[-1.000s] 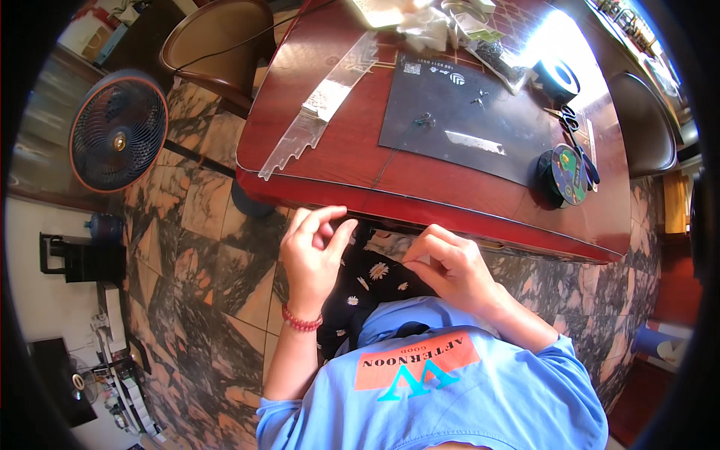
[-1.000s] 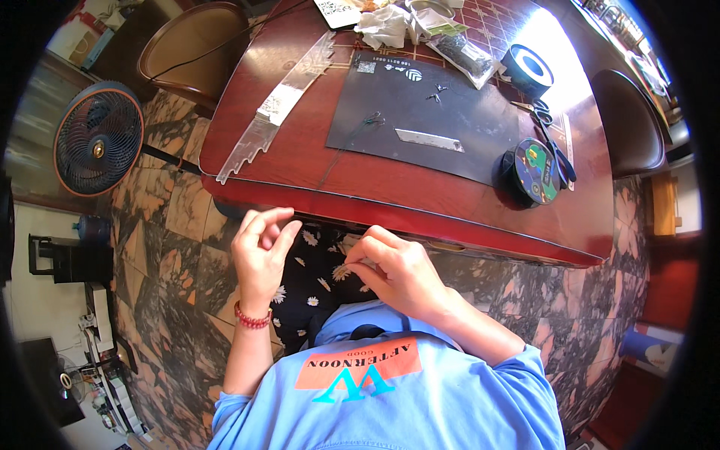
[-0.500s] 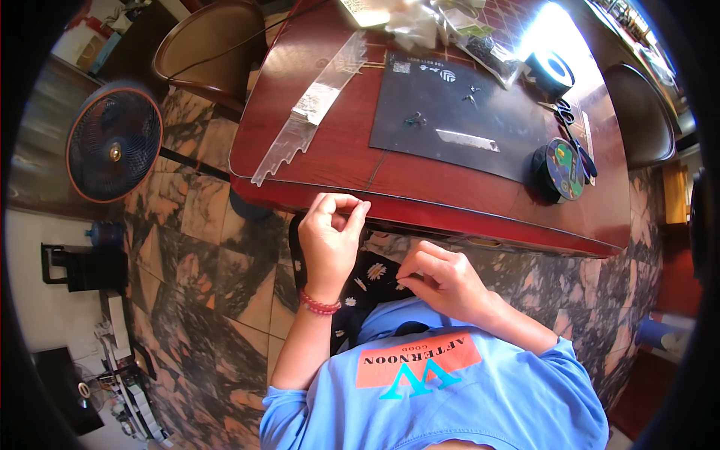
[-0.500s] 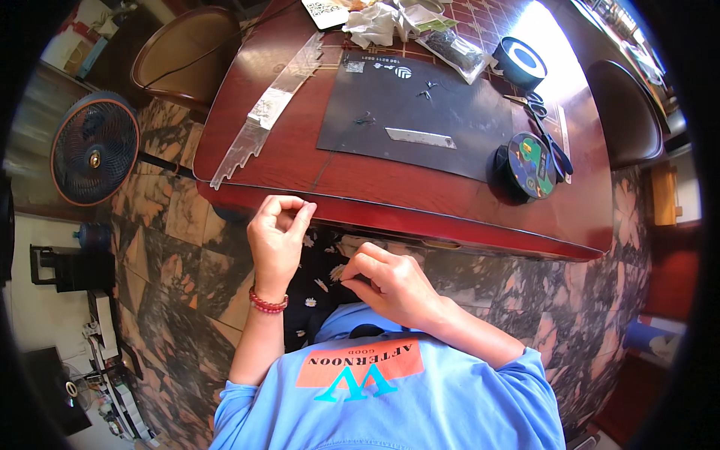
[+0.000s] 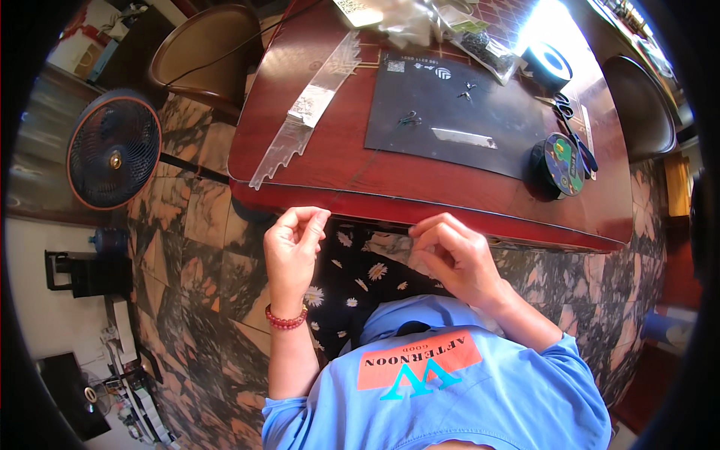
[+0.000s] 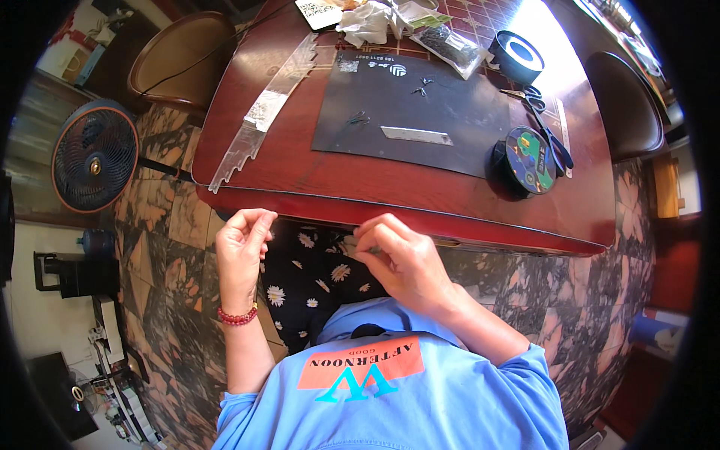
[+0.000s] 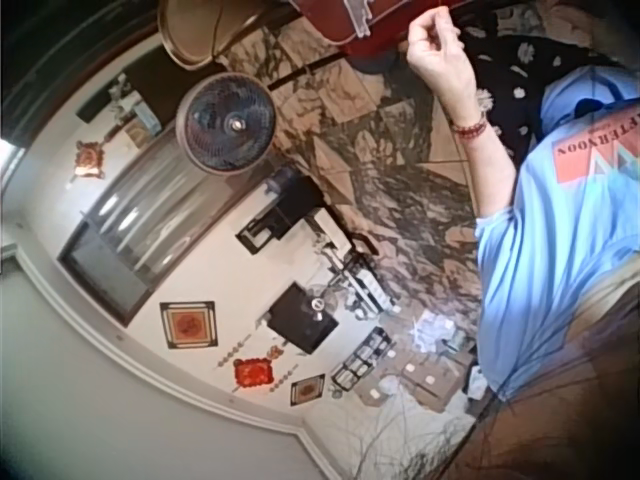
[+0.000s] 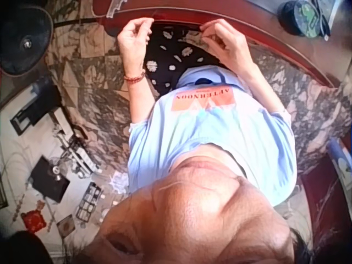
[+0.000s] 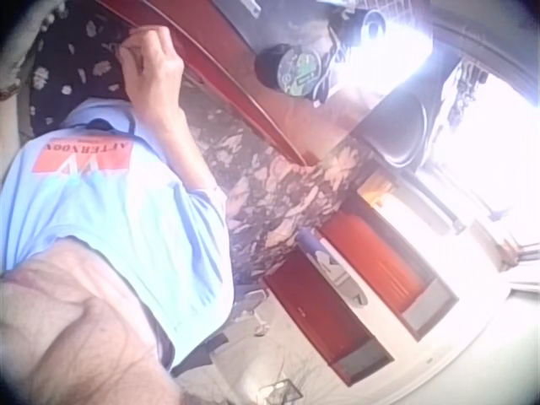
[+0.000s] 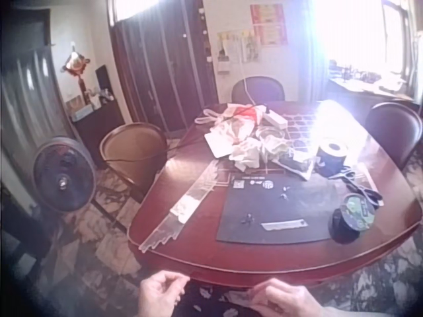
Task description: Threading small electronic or decorative components onto a thin wire.
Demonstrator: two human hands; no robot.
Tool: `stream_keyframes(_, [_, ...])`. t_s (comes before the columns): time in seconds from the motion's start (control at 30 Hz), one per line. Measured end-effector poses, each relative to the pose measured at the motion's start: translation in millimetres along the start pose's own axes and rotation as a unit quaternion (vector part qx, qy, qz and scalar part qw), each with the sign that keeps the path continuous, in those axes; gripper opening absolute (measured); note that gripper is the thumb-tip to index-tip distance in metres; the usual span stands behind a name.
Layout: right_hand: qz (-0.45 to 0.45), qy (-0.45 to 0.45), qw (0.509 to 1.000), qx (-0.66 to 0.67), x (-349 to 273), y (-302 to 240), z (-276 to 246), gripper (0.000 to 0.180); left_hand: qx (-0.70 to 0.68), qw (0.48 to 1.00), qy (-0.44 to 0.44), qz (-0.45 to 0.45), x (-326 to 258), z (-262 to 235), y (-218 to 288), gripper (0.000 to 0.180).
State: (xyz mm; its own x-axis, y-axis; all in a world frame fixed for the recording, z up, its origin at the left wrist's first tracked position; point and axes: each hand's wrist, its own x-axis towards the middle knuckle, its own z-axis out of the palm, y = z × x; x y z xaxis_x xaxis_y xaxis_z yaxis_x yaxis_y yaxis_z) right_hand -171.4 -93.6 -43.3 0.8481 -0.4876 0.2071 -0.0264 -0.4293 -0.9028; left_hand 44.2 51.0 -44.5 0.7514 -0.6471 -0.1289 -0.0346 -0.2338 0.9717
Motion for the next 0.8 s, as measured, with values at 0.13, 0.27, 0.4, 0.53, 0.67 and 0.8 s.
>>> stream_keyframes(0.13, [-0.049, 0.032, 0.995, -0.082, 26, -10, -12, 0.014, -0.008, 0.999, 0.032, 0.001, -3, -10, 9, 0.013])
stream_keyframes(0.27, [-0.032, 0.02, 0.998, -0.054, 60, -7, -14, 0.011, -0.054, 0.998, 0.036, 0.001, -2, -17, 13, 0.013])
stream_keyframes(0.4, [0.008, 0.036, 0.999, 0.01, 76, 5, -8, 0.012, -0.078, 0.997, 0.028, 0.009, -1, -19, 18, 0.011])
stream_keyframes(0.53, [0.088, -0.057, 0.988, 0.117, 76, -12, -12, 0.009, -0.067, 0.997, 0.032, 0.017, 0, -21, 17, 0.014])
stream_keyframes(0.67, [0.111, -0.027, 0.985, 0.13, 69, -12, -10, 0.006, -0.073, 0.997, 0.035, 0.021, -1, -20, 19, 0.014])
stream_keyframes(0.8, [-0.018, 0.023, 1.0, 0.007, 64, 3, -7, 0.006, -0.069, 0.997, 0.027, 0.018, -1, -22, 16, 0.015])
